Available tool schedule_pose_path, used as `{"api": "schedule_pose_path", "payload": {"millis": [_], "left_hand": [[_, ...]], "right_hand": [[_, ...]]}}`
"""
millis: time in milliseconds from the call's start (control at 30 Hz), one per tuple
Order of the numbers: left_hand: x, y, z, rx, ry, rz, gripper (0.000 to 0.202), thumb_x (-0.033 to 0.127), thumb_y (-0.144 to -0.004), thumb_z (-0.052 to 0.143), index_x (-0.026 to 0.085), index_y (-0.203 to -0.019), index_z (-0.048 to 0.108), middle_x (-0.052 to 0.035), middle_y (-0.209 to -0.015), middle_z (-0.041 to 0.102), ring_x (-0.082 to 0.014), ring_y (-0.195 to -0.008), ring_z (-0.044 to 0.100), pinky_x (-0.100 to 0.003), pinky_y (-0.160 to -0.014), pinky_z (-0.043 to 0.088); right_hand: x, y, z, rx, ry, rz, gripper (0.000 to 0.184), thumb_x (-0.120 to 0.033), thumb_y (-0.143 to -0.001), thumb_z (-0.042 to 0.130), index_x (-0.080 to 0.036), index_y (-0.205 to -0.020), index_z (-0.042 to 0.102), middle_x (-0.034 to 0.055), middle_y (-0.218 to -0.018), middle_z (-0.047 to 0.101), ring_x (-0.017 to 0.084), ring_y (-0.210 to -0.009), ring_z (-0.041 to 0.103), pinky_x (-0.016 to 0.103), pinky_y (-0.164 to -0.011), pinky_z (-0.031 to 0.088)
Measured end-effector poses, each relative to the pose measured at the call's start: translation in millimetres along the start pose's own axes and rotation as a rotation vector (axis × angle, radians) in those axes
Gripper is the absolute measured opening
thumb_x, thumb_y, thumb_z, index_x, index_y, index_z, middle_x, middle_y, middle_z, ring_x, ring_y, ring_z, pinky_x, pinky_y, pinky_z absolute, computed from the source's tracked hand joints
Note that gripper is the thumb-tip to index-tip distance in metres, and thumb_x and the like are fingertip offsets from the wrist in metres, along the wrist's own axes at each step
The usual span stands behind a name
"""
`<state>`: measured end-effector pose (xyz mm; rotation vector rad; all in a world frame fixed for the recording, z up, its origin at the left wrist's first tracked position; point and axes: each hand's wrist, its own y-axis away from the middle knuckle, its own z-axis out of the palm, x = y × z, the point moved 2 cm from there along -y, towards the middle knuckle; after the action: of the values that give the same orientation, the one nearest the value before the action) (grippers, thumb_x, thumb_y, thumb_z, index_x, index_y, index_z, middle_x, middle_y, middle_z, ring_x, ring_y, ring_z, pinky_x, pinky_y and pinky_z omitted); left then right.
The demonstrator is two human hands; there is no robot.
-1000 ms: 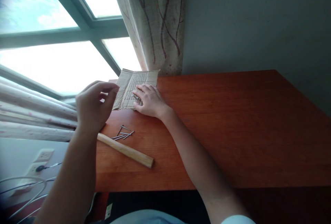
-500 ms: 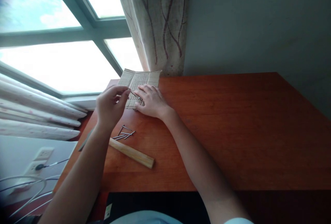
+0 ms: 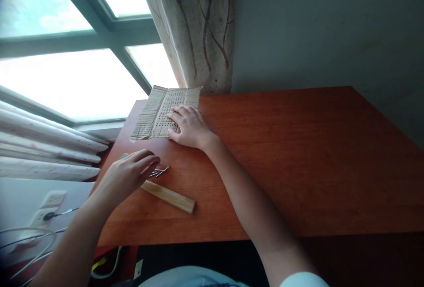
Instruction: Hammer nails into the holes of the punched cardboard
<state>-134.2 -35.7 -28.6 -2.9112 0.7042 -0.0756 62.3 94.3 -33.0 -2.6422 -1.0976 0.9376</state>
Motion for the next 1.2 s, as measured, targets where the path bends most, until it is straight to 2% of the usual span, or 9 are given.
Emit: {"api": "schedule_pose_path", "payload": {"millis": [200, 300, 400, 533, 633, 733, 833, 967, 1200], "left_hand": [[7, 3, 11.2, -0.115, 0.014, 0.015, 0.022, 0.028, -0.104, 0.049, 0.024, -0.101, 0.071, -0.0052, -0.1, 0.072, -0.0197, -0.085, 0.07, -0.029, -0.068, 0.048], [7, 1, 11.2, -0.123, 0.045, 0.006, 0.022, 0.029, -0.104, 0.049, 0.024, -0.102, 0.071, -0.005, -0.102, 0.072, -0.0187, -0.083, 0.07, -0.029, -0.068, 0.048], [5, 0, 6.1, -0.028, 0.064, -0.038, 0.02, 0.031, -0.102, 0.053, 0.023, -0.101, 0.071, -0.0044, -0.102, 0.074, -0.0178, -0.08, 0.069, -0.029, -0.065, 0.047], [4, -6, -10.2, 0.169, 0.17, -0.107, 0.013, 0.025, -0.099, 0.057, 0.022, -0.099, 0.07, -0.0028, -0.102, 0.073, -0.0129, -0.071, 0.066, -0.026, -0.064, 0.047], [7, -19, -24.4, 0.333, 0.268, -0.146, 0.011, 0.023, -0.097, 0.06, 0.02, -0.098, 0.07, -0.0026, -0.094, 0.071, -0.011, -0.068, 0.063, -0.024, -0.063, 0.048], [10, -40, -30.6, 0.408, 0.345, -0.168, 0.011, 0.024, -0.095, 0.062, 0.02, -0.099, 0.071, -0.0015, -0.086, 0.068, -0.0106, -0.066, 0.06, -0.024, -0.061, 0.047], [10, -62, -27.9, 0.411, 0.375, -0.189, 0.015, 0.025, -0.094, 0.062, 0.02, -0.101, 0.073, -0.002, -0.086, 0.068, -0.0112, -0.067, 0.061, -0.024, -0.062, 0.048], [6, -86, -19.8, 0.354, 0.398, -0.16, 0.018, 0.022, -0.089, 0.064, 0.02, -0.102, 0.076, -0.0026, -0.086, 0.07, -0.013, -0.068, 0.062, -0.026, -0.063, 0.047], [-2, -99, -14.7, 0.311, 0.378, -0.15, 0.018, 0.023, -0.088, 0.063, 0.022, -0.097, 0.078, -0.0038, -0.086, 0.072, -0.0152, -0.068, 0.062, -0.029, -0.066, 0.047]], "right_hand": [[0, 1, 0, 0.006, 0.01, -0.006, 0.048, -0.034, -0.092, 0.06, -0.019, -0.138, 0.063, 0.0106, -0.154, 0.053, 0.028, -0.145, 0.042, 0.046, -0.124, 0.028], [0, 1, -1, 0.002, 0.013, -0.012, 0.048, -0.034, -0.092, 0.06, -0.019, -0.138, 0.063, 0.0102, -0.154, 0.054, 0.027, -0.145, 0.042, 0.045, -0.124, 0.028], [1, 0, 0, -0.001, 0.014, -0.015, 0.049, -0.034, -0.092, 0.06, -0.018, -0.139, 0.062, 0.0107, -0.154, 0.053, 0.028, -0.145, 0.042, 0.045, -0.124, 0.028], [2, 0, 0, -0.002, 0.008, -0.007, 0.049, -0.034, -0.092, 0.061, -0.019, -0.139, 0.062, 0.0106, -0.155, 0.053, 0.028, -0.145, 0.042, 0.046, -0.123, 0.029], [1, 0, 0, -0.001, 0.007, -0.004, 0.049, -0.034, -0.092, 0.061, -0.02, -0.139, 0.062, 0.0099, -0.155, 0.053, 0.028, -0.145, 0.042, 0.046, -0.123, 0.03], [1, 1, -1, -0.004, 0.011, -0.003, 0.05, -0.034, -0.093, 0.06, -0.018, -0.14, 0.062, 0.0107, -0.155, 0.053, 0.029, -0.145, 0.041, 0.046, -0.123, 0.029], [1, 0, 0, -0.013, 0.01, -0.004, 0.052, -0.037, -0.093, 0.06, -0.018, -0.141, 0.061, 0.0118, -0.155, 0.052, 0.031, -0.145, 0.041, 0.048, -0.122, 0.03], [3, 0, 2, -0.011, 0.005, -0.01, 0.052, -0.038, -0.092, 0.061, -0.019, -0.14, 0.062, 0.0109, -0.156, 0.052, 0.031, -0.145, 0.041, 0.049, -0.121, 0.031], [5, -1, 4, -0.002, -0.005, -0.014, 0.054, -0.035, -0.09, 0.063, -0.018, -0.141, 0.061, 0.0115, -0.156, 0.052, 0.031, -0.145, 0.041, 0.048, -0.122, 0.03]]}}
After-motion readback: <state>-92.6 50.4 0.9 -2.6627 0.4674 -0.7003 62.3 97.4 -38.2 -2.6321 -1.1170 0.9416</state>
